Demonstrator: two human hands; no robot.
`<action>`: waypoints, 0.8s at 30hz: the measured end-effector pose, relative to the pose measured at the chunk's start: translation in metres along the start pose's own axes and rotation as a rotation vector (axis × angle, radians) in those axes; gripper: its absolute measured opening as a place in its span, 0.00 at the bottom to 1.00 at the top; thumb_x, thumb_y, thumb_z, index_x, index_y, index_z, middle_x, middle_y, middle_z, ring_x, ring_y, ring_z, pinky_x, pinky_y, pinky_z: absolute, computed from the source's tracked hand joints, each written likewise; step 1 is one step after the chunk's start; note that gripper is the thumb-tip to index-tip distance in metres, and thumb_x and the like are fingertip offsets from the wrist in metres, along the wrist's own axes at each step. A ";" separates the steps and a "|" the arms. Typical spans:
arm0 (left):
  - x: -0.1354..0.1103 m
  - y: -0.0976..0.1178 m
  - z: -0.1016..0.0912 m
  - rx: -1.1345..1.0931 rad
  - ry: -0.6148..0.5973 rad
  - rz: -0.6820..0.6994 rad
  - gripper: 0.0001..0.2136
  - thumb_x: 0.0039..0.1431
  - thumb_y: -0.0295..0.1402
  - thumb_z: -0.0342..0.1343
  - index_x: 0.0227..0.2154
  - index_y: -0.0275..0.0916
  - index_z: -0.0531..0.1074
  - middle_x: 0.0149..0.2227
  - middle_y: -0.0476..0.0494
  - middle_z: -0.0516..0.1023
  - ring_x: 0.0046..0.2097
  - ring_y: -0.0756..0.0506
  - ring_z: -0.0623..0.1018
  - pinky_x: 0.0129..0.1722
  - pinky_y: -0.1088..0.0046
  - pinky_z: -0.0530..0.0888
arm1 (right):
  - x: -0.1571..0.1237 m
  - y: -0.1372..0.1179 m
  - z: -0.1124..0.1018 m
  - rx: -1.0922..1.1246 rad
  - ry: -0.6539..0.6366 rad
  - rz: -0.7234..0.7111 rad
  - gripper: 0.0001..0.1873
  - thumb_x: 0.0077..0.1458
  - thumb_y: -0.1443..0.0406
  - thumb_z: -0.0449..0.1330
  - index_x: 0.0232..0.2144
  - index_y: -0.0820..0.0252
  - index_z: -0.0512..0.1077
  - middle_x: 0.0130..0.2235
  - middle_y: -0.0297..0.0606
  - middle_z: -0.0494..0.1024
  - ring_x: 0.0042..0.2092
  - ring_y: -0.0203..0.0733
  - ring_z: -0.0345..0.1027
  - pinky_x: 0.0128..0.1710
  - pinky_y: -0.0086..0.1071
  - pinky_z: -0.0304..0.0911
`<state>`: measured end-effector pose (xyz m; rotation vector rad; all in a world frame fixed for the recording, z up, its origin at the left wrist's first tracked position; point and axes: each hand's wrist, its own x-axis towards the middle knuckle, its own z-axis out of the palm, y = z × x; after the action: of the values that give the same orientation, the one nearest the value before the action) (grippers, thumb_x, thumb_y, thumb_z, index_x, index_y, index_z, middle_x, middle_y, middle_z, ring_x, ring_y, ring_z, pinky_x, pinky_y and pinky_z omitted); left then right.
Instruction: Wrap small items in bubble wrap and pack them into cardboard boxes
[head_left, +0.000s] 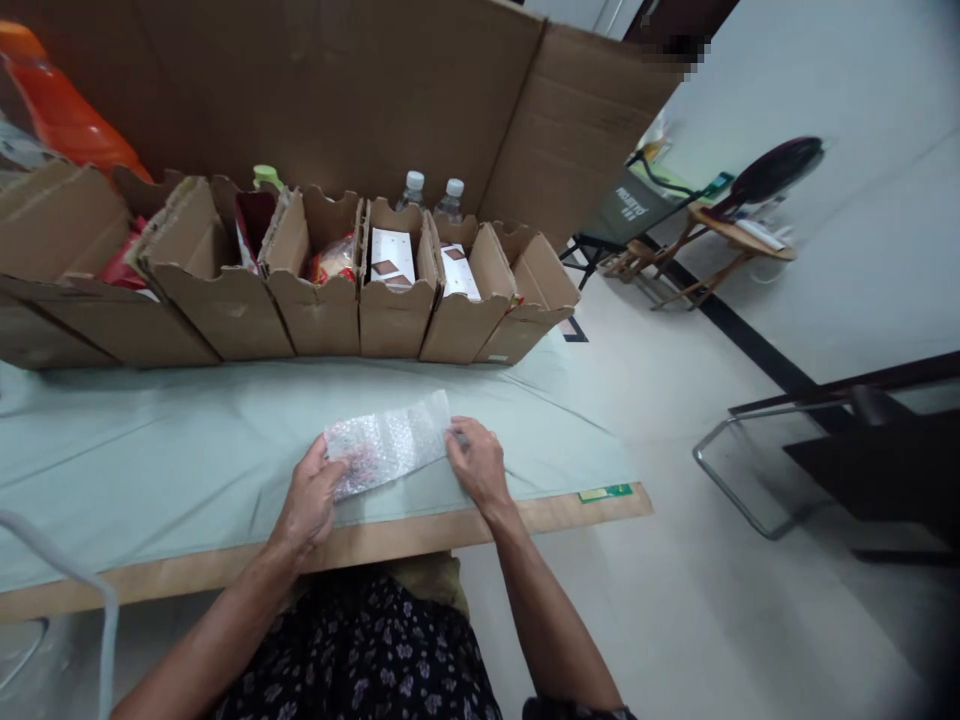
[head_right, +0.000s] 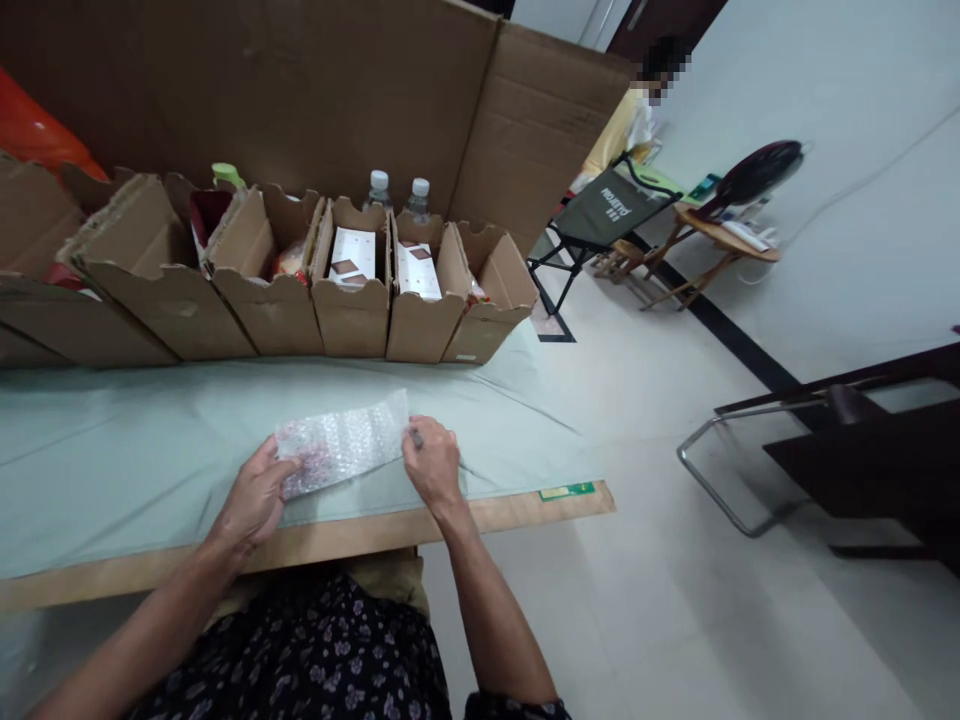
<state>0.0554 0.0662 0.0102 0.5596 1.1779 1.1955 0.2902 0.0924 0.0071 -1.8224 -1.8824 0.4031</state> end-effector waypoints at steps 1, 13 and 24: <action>0.002 0.004 -0.002 0.025 0.004 0.013 0.33 0.43 0.38 0.66 0.55 0.35 0.69 0.38 0.44 0.83 0.39 0.42 0.83 0.42 0.65 0.78 | 0.000 0.004 -0.005 0.014 0.028 0.015 0.10 0.63 0.67 0.53 0.37 0.58 0.75 0.51 0.46 0.82 0.52 0.48 0.75 0.51 0.40 0.66; 0.019 0.021 -0.058 1.378 0.195 0.393 0.29 0.60 0.44 0.49 0.62 0.38 0.66 0.38 0.45 0.80 0.34 0.43 0.76 0.30 0.70 0.67 | -0.019 0.026 -0.036 -0.218 0.079 -0.039 0.09 0.57 0.64 0.64 0.42 0.57 0.76 0.53 0.48 0.80 0.54 0.56 0.73 0.51 0.47 0.64; 0.027 -0.037 -0.009 1.308 -0.195 0.972 0.14 0.64 0.31 0.52 0.50 0.41 0.76 0.44 0.41 0.81 0.44 0.40 0.78 0.44 0.61 0.77 | 0.176 -0.054 -0.166 -0.371 -0.068 -0.427 0.16 0.65 0.70 0.53 0.46 0.57 0.80 0.51 0.39 0.83 0.52 0.48 0.73 0.51 0.39 0.63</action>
<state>0.0601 0.0761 -0.0347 2.3684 1.4567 0.9109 0.3340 0.2429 0.1992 -1.5632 -2.4462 -0.0385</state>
